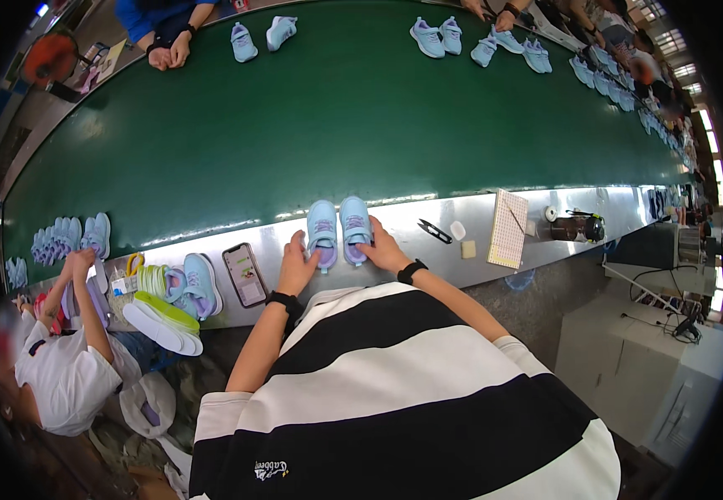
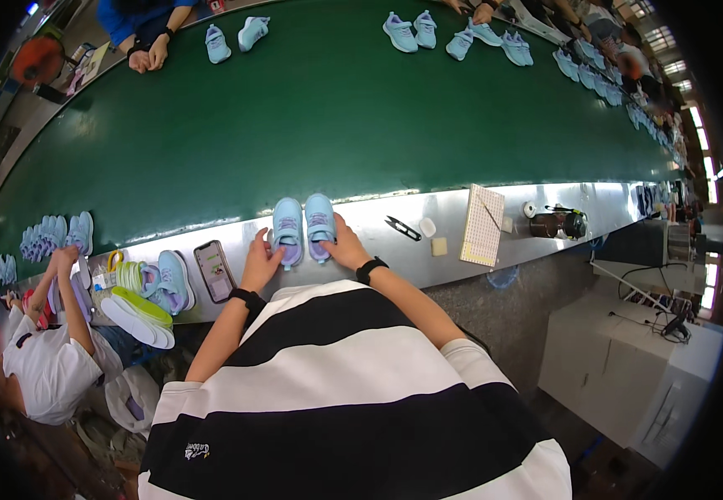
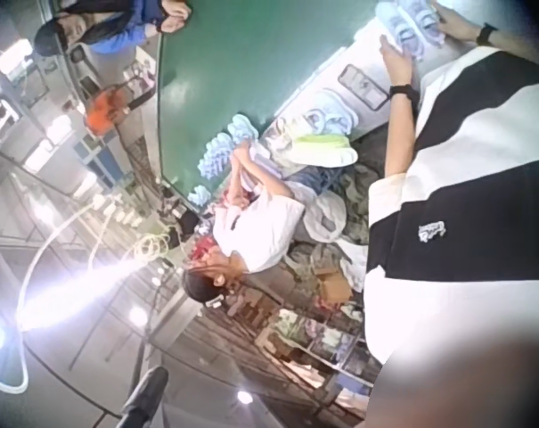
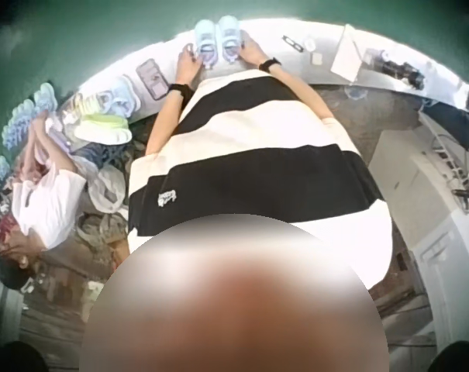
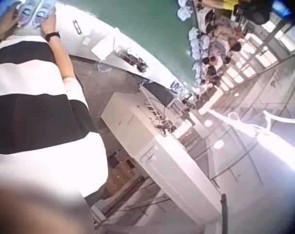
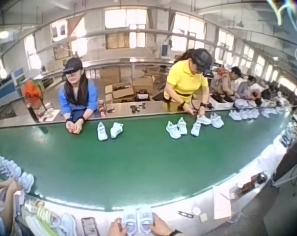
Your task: The person picks up pairs of light blue shoes from a green conveyor belt, inspects them by turning them over and checking the interior, and places them back on the belt. The person also uses a small tool to adjust or clean parts of the shoes.
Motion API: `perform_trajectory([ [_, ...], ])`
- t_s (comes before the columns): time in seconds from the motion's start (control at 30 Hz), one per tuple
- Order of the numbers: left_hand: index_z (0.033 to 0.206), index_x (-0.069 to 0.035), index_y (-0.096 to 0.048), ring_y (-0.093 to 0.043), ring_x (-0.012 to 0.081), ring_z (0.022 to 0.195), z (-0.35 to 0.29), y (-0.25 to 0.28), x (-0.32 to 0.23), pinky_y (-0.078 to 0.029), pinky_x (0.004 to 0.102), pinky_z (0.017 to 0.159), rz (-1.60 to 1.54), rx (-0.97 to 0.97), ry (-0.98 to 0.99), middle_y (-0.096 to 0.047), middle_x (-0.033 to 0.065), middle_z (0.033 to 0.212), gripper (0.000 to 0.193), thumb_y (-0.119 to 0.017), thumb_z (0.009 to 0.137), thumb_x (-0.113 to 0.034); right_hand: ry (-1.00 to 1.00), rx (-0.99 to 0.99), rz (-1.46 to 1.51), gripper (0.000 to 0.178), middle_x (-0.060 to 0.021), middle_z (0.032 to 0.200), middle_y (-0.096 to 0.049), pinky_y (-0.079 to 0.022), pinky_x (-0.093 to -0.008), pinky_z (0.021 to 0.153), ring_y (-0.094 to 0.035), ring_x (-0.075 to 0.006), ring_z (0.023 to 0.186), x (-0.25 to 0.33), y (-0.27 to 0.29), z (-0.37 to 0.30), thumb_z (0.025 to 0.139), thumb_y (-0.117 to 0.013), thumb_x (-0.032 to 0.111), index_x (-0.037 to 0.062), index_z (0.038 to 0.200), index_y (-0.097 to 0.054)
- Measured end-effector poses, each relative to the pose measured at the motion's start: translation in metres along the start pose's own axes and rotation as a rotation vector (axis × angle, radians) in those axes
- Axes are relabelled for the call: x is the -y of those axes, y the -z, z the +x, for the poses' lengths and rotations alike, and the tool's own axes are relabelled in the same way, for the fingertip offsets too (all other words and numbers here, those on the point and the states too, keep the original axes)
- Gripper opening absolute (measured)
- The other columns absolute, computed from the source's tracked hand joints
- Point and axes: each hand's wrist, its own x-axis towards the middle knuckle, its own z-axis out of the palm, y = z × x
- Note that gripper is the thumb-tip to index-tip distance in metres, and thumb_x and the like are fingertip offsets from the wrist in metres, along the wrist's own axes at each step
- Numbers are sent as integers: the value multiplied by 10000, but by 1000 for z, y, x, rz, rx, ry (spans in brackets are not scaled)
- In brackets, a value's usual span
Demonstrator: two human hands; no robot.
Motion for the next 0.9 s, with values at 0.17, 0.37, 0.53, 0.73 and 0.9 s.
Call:
perform_trajectory([
  [0.17,1411,-22,-342,-578,183,1000,15,21,-30,-467,297,859,-427,262,206,-559,121,1184,538,-527,912,-98,-98,-41,333,461,-171,1262,-563,-426,-320,964,-567,-252,1121,26,21,0,920,-527,175,-31,1326,-452],
  [0.37,1446,-28,-297,-445,195,1282,13,79,-120,-356,333,1053,-818,318,282,-432,84,1425,493,-422,995,-183,33,119,952,459,-71,1318,-515,-356,-296,1032,-479,-160,1198,117,63,-37,955,-475,154,4,1382,-401],
  [0.53,1463,-115,-296,-438,214,1303,7,94,-182,-344,409,1070,-1135,211,260,-435,61,1429,481,-388,1013,-257,62,104,1193,500,-61,1350,-457,-347,-317,1040,-459,-157,1214,174,81,-63,965,-449,162,42,1433,-317],
  [0.73,1358,-72,-451,-459,240,1171,8,111,-205,-368,334,1014,-565,-159,-373,-387,102,1281,586,-590,793,2,612,-368,359,709,-109,1191,-489,-415,-346,912,-490,-226,1075,189,108,-58,725,-702,70,111,1371,-412],
  [0.9,1233,-71,-563,-445,236,1101,-1,120,-220,-403,322,936,-89,-360,-547,-349,125,1206,568,-611,675,22,806,-596,-87,738,-115,1067,-491,-442,-351,831,-500,-274,960,202,119,-61,607,-763,87,128,1295,-498],
])
